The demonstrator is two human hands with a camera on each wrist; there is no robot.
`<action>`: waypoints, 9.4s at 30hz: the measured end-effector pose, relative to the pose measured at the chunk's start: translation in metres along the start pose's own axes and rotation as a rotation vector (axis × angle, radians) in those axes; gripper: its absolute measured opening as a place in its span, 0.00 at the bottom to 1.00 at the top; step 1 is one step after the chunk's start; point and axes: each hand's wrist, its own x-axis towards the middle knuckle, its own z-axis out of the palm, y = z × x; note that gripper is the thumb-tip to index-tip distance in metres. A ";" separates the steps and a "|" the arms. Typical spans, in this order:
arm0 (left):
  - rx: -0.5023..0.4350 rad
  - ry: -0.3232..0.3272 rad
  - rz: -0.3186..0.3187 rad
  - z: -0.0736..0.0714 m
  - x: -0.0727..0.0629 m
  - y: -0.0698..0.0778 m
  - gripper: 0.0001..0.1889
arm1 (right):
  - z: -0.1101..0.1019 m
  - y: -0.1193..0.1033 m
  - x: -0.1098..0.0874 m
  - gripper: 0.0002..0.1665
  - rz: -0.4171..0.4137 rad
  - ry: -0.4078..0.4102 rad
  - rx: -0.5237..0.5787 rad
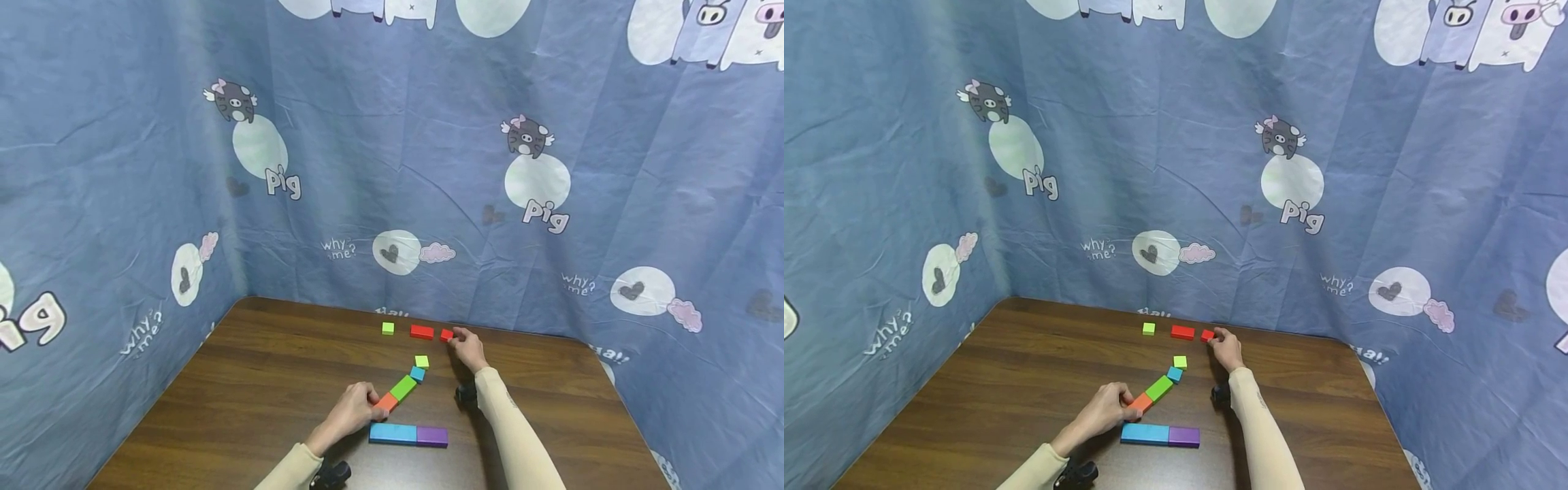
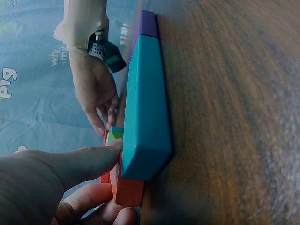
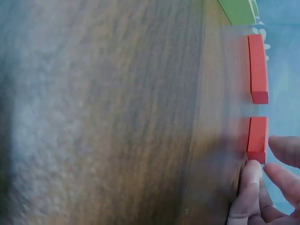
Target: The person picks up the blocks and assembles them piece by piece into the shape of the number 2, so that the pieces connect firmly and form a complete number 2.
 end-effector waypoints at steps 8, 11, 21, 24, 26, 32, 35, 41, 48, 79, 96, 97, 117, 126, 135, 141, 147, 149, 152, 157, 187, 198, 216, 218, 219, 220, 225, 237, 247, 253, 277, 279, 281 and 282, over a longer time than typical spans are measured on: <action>0.000 0.011 0.015 0.001 0.000 -0.001 0.13 | 0.000 -0.001 0.003 0.19 -0.001 0.012 -0.025; -0.001 0.012 0.019 0.000 0.000 -0.001 0.13 | 0.002 0.000 0.003 0.17 -0.011 0.029 -0.032; -0.009 0.012 0.009 0.000 -0.001 0.001 0.13 | 0.001 0.001 0.001 0.16 -0.019 0.030 -0.036; -0.002 0.015 0.009 0.000 -0.001 0.001 0.13 | 0.000 0.002 0.001 0.16 -0.020 0.013 -0.032; -0.001 0.017 0.009 -0.001 -0.002 0.002 0.13 | 0.000 0.002 0.000 0.16 -0.025 -0.008 -0.032; -0.008 0.017 0.015 -0.001 -0.003 0.003 0.13 | -0.002 0.001 -0.001 0.16 -0.036 -0.061 -0.040; -0.006 0.019 0.020 -0.001 -0.003 0.003 0.13 | -0.002 0.000 -0.002 0.16 -0.048 -0.072 -0.057; -0.006 0.021 0.022 -0.001 -0.002 0.002 0.13 | -0.001 -0.003 -0.004 0.16 -0.053 -0.091 -0.061; -0.009 0.020 0.019 -0.002 -0.002 0.003 0.13 | 0.003 -0.008 -0.007 0.16 -0.086 -0.122 -0.049; 0.004 0.020 0.036 -0.001 -0.004 0.003 0.13 | 0.026 -0.026 -0.015 0.10 -0.114 -0.151 -0.034; -0.006 0.013 0.023 -0.002 -0.004 0.005 0.14 | 0.028 -0.023 -0.014 0.09 -0.145 -0.178 -0.043; -0.005 0.014 0.024 -0.002 -0.004 0.005 0.14 | 0.028 -0.023 -0.013 0.09 -0.148 -0.179 -0.042; -0.017 0.019 0.045 -0.002 -0.002 0.002 0.13 | 0.029 -0.026 -0.015 0.09 -0.142 -0.185 -0.040; -0.031 0.010 0.017 -0.001 -0.002 0.000 0.13 | 0.030 -0.024 -0.016 0.09 -0.153 -0.182 -0.033; -0.023 0.014 0.025 -0.001 -0.001 -0.001 0.13 | 0.030 -0.024 -0.016 0.09 -0.158 -0.186 -0.016; -0.022 0.015 0.033 -0.001 -0.001 -0.001 0.13 | 0.029 -0.024 -0.017 0.09 -0.163 -0.181 -0.016; -0.026 0.008 0.027 0.000 -0.002 0.001 0.14 | 0.029 -0.025 -0.019 0.09 -0.165 -0.184 -0.005; -0.023 0.009 0.028 0.000 -0.001 0.001 0.14 | 0.029 -0.025 -0.019 0.09 -0.162 -0.187 -0.007; -0.019 0.014 0.031 -0.001 -0.001 0.001 0.14 | 0.028 -0.026 -0.020 0.09 -0.161 -0.189 -0.014; -0.018 0.016 0.017 0.000 0.000 0.000 0.14 | 0.029 -0.026 -0.020 0.09 -0.148 -0.183 -0.018; -0.001 0.018 -0.005 -0.001 0.002 0.001 0.14 | 0.020 -0.010 -0.031 0.27 -0.102 -0.365 0.396; 0.026 0.026 0.014 0.001 -0.001 0.002 0.14 | 0.003 -0.034 -0.057 0.40 -0.292 -0.535 0.342; -0.056 -0.152 -0.007 -0.017 0.008 -0.002 0.27 | 0.013 -0.011 -0.052 0.44 -0.276 -0.460 0.197; -0.093 -0.198 -0.018 -0.021 0.012 -0.003 0.28 | 0.015 -0.003 -0.050 0.43 -0.289 -0.435 0.198; -0.118 -0.219 -0.027 -0.024 0.014 -0.003 0.29 | 0.015 -0.002 -0.049 0.42 -0.290 -0.428 0.205; -0.135 -0.238 -0.037 -0.026 0.016 -0.003 0.29 | 0.015 -0.001 -0.049 0.42 -0.289 -0.423 0.209; -0.161 -0.246 -0.099 -0.036 0.038 -0.001 0.26 | 0.020 -0.002 -0.047 0.43 -0.276 -0.421 0.207; -0.243 -0.130 -0.145 -0.028 0.118 -0.003 0.10 | 0.013 -0.029 -0.061 0.38 -0.370 -0.427 0.179; -0.179 0.008 -0.069 -0.007 0.156 -0.001 0.15 | 0.029 0.001 -0.044 0.38 -0.403 -0.405 0.112; -0.147 0.022 -0.008 0.005 0.173 0.005 0.20 | 0.027 0.002 -0.043 0.38 -0.430 -0.384 0.059; -0.137 -0.061 0.144 0.025 0.192 0.007 0.21 | 0.016 -0.025 -0.057 0.38 -0.349 -0.424 0.068; -0.131 -0.060 0.159 0.026 0.192 0.007 0.20 | 0.017 -0.025 -0.057 0.38 -0.352 -0.417 0.070; -0.113 -0.054 0.176 0.027 0.193 0.007 0.19 | 0.024 -0.015 -0.050 0.38 -0.349 -0.404 0.067; -0.108 -0.050 0.179 0.027 0.193 0.007 0.19 | 0.027 -0.009 -0.046 0.38 -0.346 -0.399 0.061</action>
